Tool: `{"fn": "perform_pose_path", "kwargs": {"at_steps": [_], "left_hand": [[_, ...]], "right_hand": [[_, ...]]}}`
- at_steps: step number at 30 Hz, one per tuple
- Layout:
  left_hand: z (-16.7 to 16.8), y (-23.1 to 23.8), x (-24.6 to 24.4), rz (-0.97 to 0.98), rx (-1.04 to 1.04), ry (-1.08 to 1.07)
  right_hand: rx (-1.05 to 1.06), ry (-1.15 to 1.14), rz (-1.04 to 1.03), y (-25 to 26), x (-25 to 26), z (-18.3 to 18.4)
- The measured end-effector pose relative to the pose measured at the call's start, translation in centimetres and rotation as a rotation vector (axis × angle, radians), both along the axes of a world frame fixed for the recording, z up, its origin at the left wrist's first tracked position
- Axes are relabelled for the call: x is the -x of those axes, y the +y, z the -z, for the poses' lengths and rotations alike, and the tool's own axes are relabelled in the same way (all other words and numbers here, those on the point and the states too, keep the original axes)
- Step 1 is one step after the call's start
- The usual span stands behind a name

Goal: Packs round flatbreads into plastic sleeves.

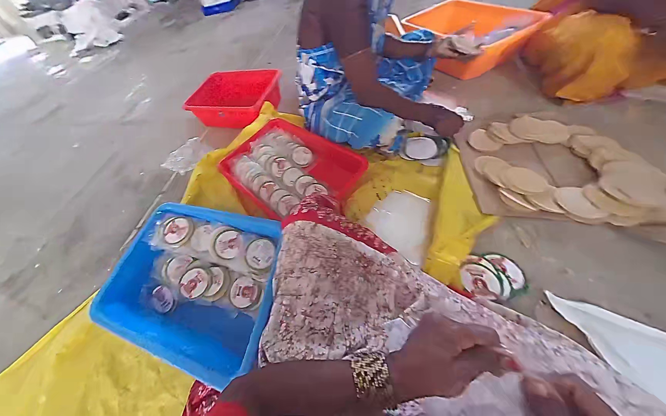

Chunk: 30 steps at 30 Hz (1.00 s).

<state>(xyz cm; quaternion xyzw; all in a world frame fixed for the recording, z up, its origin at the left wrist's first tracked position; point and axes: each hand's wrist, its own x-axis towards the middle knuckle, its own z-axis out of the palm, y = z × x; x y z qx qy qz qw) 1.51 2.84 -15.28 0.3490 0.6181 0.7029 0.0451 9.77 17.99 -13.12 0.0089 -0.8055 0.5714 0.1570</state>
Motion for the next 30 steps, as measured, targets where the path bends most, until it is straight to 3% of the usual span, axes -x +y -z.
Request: {"fn": "perform_pose_path", "kwargs": {"at_steps": [6,11,14,16,19,24,27,30], "left_hand": [[0.6,-0.5,0.1,0.018,-0.076,-0.167],[1.1,-2.1,0.9,0.309,0.178,-0.296],[1.8,-2.0,0.7,0.214,0.153,-0.233],[2.0,-1.7,0.7,0.069,0.133,-0.200],[2.1,-1.2,1.1,-0.055,0.102,-0.194],[2.3,-0.8,1.2,-0.226,0.066,-0.224],[2.9,-1.1,1.8,-0.265,0.027,-0.217],[3.3,-1.1,2.2,-0.277,0.008,-0.279]], "right_hand": [[-0.091,0.097,0.067,-0.1,0.0,0.9],[-0.037,0.122,0.115,1.1,-0.3,0.7],[0.048,0.082,0.060,3.1,0.7,1.2],[0.102,-0.032,0.155,5.4,2.7,2.3],[-0.093,-0.316,0.348,9.7,7.7,5.3],[-0.503,-0.879,0.156,12.6,15.7,11.3],[-0.689,-0.976,0.161,11.2,18.1,12.8],[-0.630,-1.016,0.192,10.8,18.9,13.0]]}}
